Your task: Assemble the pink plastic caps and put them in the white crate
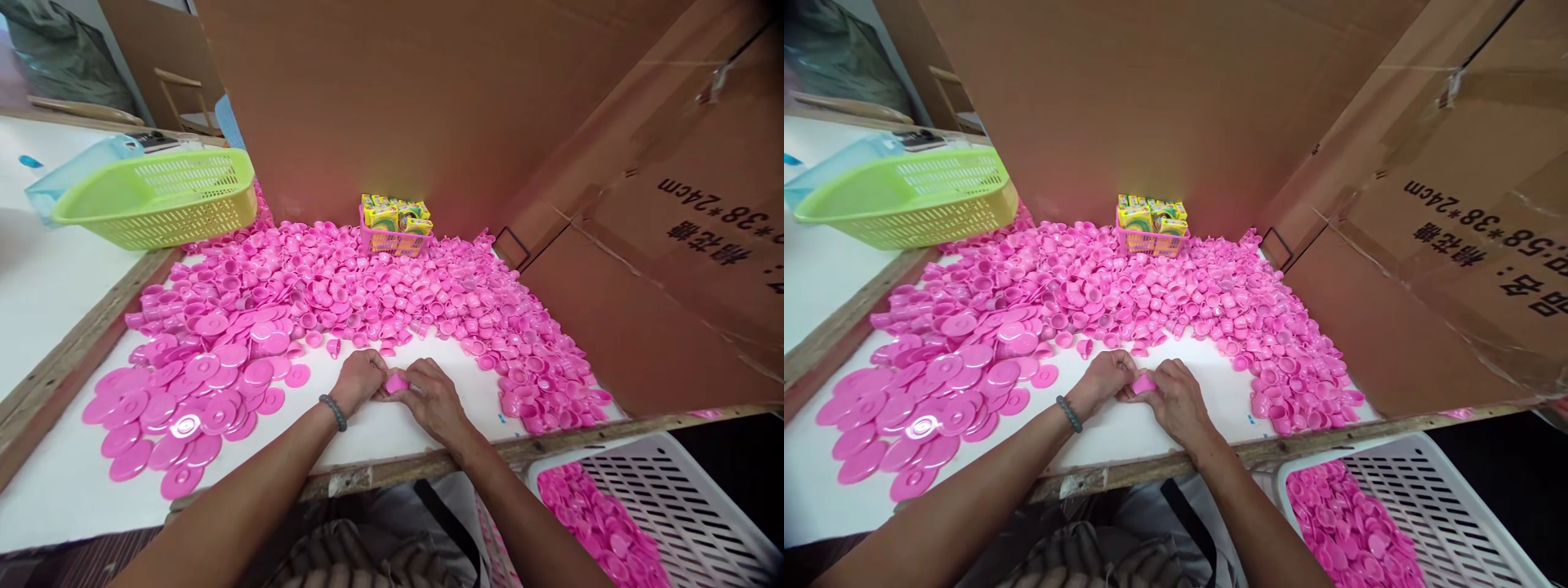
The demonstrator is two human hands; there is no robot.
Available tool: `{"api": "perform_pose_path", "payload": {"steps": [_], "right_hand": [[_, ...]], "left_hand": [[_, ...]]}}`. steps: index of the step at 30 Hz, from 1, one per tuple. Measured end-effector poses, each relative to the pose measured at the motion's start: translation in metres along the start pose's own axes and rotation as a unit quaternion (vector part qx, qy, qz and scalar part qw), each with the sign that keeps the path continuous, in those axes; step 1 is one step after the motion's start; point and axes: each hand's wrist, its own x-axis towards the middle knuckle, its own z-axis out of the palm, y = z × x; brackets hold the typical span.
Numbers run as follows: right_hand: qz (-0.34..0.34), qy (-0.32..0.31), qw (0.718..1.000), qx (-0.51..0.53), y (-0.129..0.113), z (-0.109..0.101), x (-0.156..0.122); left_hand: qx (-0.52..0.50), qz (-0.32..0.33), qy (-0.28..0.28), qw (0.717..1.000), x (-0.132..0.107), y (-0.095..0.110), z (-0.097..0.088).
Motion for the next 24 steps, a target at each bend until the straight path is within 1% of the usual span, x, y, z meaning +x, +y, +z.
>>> {"api": "perform_pose_path", "payload": {"steps": [2,6,8,13,20,24], "right_hand": [[0.004,0.015,1.000,0.019,0.004,0.003,-0.001],[0.025,0.089,0.995,0.044,0.015,0.012,-0.004],[0.038,0.109,0.992,0.045,0.017,0.014,-0.004],[0.039,0.093,0.994,0.031,0.012,0.013,-0.004],[0.018,0.042,0.999,-0.011,0.006,0.005,0.003],[0.019,0.038,0.999,-0.001,0.007,0.005,0.004]], "left_hand": [[-0.004,0.013,0.005,1.000,-0.001,-0.001,0.000],[-0.043,0.028,-0.007,0.999,-0.005,0.000,-0.002],[-0.057,0.034,-0.016,0.998,-0.006,0.002,-0.002],[-0.051,0.031,-0.031,0.998,-0.004,0.002,-0.001],[-0.043,0.014,-0.015,0.999,0.004,-0.002,0.001],[-0.040,0.000,-0.012,0.999,0.004,0.000,0.002]]}}
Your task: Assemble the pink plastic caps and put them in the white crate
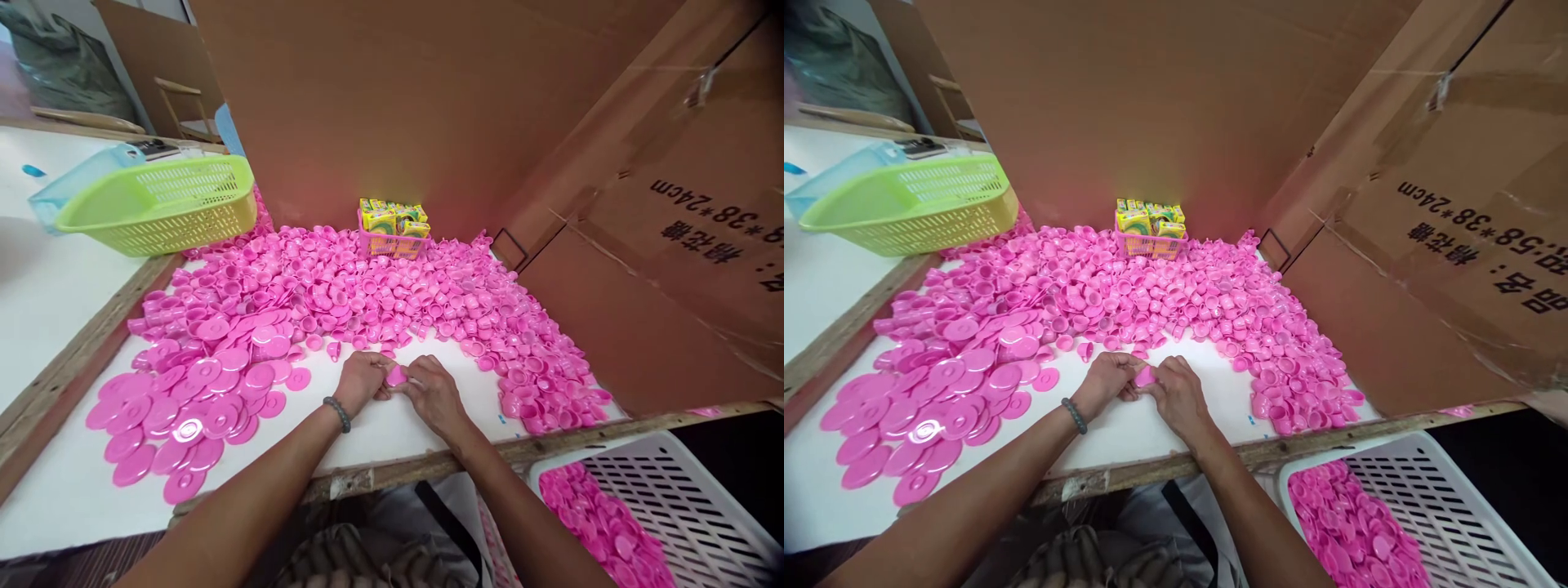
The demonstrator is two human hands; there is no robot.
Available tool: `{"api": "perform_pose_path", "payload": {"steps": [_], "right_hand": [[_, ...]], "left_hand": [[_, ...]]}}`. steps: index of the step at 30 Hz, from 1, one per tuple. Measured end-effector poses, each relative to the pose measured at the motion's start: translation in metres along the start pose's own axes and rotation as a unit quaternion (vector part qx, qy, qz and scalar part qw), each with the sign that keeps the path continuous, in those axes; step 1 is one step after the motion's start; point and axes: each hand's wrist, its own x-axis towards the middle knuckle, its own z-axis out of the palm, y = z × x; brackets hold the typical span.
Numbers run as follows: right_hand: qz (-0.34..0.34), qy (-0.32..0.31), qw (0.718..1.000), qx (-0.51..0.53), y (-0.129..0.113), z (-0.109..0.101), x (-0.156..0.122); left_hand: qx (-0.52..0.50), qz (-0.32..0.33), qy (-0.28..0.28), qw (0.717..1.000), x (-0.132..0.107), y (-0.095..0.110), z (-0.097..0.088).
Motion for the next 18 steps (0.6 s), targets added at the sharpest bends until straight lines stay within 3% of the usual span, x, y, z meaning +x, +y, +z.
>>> {"api": "perform_pose_path", "payload": {"steps": [5,13,18], "right_hand": [[0.004,0.021,1.000,-0.001,-0.002,0.002,-0.004],[0.008,-0.007,1.000,-0.020,-0.004,0.002,0.003],[0.036,0.022,0.995,0.093,0.005,0.001,-0.001]], "left_hand": [[0.004,0.012,0.012,1.000,-0.003,-0.001,0.000],[0.010,0.027,0.013,1.000,-0.002,-0.003,-0.001],[0.022,0.045,-0.023,0.998,-0.002,0.000,-0.004]]}}
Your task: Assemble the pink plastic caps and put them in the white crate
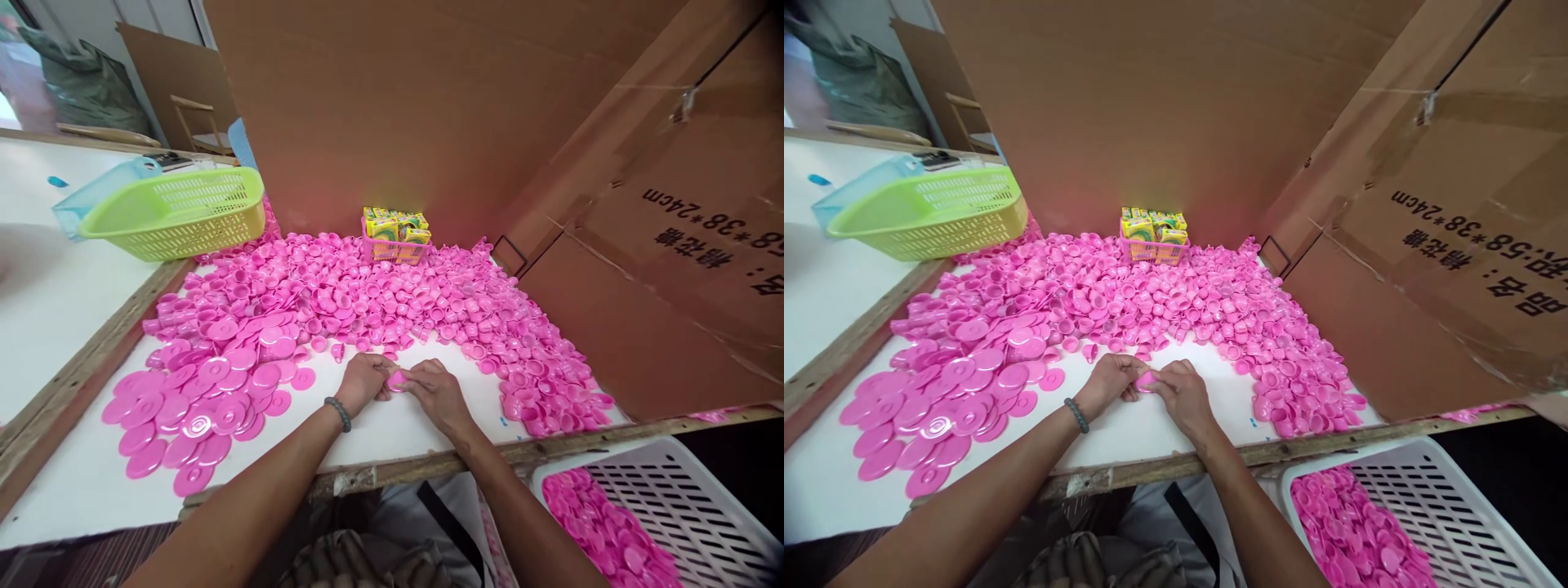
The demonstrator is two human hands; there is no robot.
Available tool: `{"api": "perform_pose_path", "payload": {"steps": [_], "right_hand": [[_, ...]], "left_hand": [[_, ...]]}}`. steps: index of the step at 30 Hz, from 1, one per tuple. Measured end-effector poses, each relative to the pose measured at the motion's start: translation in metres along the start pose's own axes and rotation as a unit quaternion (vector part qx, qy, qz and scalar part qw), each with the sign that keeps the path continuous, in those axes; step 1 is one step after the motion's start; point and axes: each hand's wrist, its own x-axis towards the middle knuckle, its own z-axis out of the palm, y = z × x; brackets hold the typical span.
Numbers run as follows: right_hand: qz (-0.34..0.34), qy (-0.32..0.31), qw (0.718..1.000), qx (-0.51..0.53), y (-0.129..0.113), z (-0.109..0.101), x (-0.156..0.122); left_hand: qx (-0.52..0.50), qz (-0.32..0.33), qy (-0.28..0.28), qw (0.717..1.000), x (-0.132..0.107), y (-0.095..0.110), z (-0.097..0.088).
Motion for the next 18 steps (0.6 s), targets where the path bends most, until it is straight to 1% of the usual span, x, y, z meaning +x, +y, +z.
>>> {"api": "perform_pose_path", "payload": {"steps": [3,6,11,14,18], "right_hand": [[0.030,-0.001,0.998,0.053,0.003,-0.002,-0.004],[0.063,-0.024,0.995,0.070,0.003,-0.001,-0.005],[0.104,-0.052,0.992,0.041,-0.003,0.004,-0.002],[0.117,-0.059,0.991,0.022,-0.007,0.007,-0.002],[0.128,-0.051,0.989,0.045,-0.008,0.010,-0.006]], "left_hand": [[0.019,0.022,-0.023,0.999,-0.001,0.001,-0.003],[0.040,0.034,-0.019,0.998,-0.001,0.001,-0.004],[0.076,0.044,-0.010,0.996,0.001,-0.003,-0.003],[0.084,0.037,-0.003,0.996,0.003,-0.004,-0.003],[0.075,0.026,0.001,0.997,0.000,-0.001,-0.001]]}}
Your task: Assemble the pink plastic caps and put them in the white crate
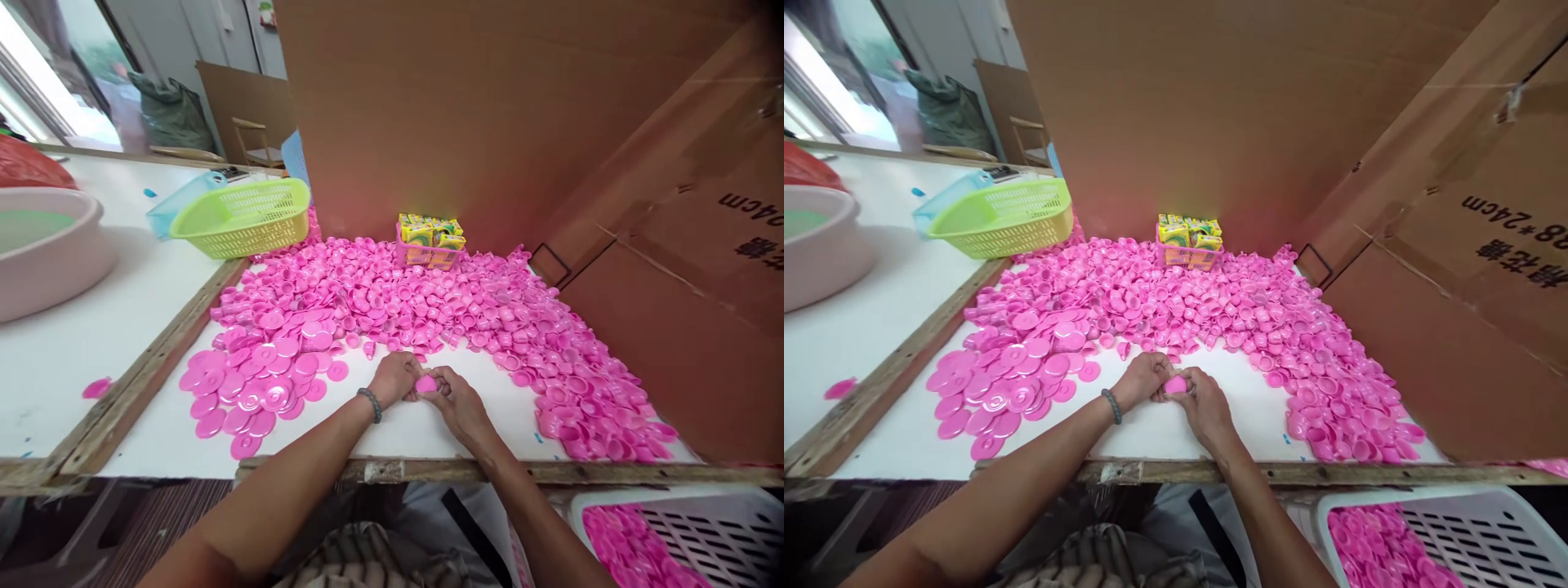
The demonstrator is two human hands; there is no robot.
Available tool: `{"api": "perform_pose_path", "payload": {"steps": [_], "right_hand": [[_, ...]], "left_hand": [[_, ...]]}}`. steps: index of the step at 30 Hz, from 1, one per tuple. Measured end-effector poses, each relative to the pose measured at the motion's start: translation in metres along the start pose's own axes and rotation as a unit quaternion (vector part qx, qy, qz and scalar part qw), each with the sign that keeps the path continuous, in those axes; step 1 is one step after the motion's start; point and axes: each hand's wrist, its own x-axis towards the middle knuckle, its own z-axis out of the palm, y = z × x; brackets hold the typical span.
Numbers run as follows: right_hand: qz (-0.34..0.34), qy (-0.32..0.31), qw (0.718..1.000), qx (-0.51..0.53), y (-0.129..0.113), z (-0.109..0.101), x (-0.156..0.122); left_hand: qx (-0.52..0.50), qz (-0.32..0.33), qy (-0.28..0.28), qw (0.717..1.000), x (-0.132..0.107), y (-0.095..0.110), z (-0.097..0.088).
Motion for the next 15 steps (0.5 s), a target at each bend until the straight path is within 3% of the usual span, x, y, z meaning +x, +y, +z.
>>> {"api": "perform_pose_path", "payload": {"steps": [3,7,10,12,15], "right_hand": [[0.031,-0.013,0.997,0.073,0.001,0.001,-0.003],[0.072,-0.022,0.985,0.154,-0.004,-0.005,-0.011],[0.089,0.064,0.985,0.136,-0.011,-0.023,-0.034],[0.112,0.182,0.974,0.069,-0.009,-0.045,-0.060],[0.177,0.351,0.917,-0.072,0.012,-0.085,-0.114]], "left_hand": [[0.008,0.000,-0.003,1.000,-0.007,0.002,0.001],[0.035,-0.006,-0.052,0.998,-0.018,0.009,-0.001],[0.114,0.008,-0.052,0.992,-0.028,0.022,-0.014],[0.221,0.066,0.019,0.973,-0.040,0.031,-0.030],[0.335,0.136,0.198,0.911,-0.068,0.034,-0.066]]}}
